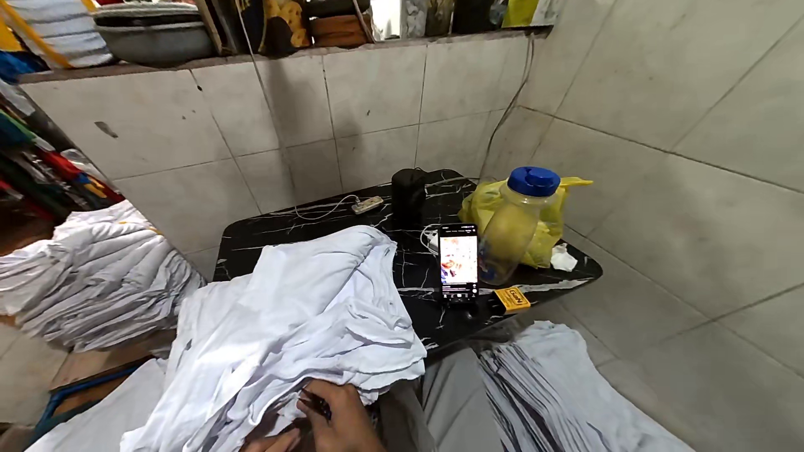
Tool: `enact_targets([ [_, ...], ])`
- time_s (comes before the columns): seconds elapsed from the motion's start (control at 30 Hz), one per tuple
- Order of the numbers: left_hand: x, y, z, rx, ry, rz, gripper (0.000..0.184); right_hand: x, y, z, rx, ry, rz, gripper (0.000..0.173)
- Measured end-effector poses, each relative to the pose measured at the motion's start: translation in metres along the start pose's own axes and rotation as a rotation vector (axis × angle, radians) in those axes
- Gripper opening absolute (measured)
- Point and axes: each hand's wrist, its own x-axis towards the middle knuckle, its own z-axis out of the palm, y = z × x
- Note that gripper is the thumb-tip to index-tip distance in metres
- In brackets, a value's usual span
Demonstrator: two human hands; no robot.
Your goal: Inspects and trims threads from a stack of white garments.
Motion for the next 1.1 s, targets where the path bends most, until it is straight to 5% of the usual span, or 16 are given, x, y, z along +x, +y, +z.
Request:
enact_targets([
  [0.1,0.002,0.004,0.0,-0.037,-0.078,-0.118,0.021,0.0,0.002,0.0,-0.006,-0.018,-0.002,0.019],
  [0.23,0.005,0.001,0.014,-0.182,0.031,-0.306,0.045,0.0,0.001,0.001,0.003,-0.036,-0.007,0.017],
  [0.4,0.007,0.004,0.03,-0.215,0.215,-0.259,0.009,0.001,0.0,0.001,0.024,0.031,0.006,0.019],
  [0.5,0.006,0.009,0.026,-0.226,0.197,-0.209,0.006,0.002,0.001,0.0,0.045,0.051,0.022,0.022],
  [0.6,0.002,0.014,0.012,-0.287,0.075,-0.227,0.004,0.004,0.003,0.001,0.065,0.056,0.043,0.024],
  [0.77,-0.004,0.009,-0.012,-0.304,-0.4,-0.285,0.011,0.004,0.006,0.001,0.055,0.085,0.04,0.024],
  [1.1,0.013,0.02,0.01,-0.031,-0.016,-0.396,0.039,0.001,0.008,-0.001,0.036,0.09,-0.01,0.018],
])
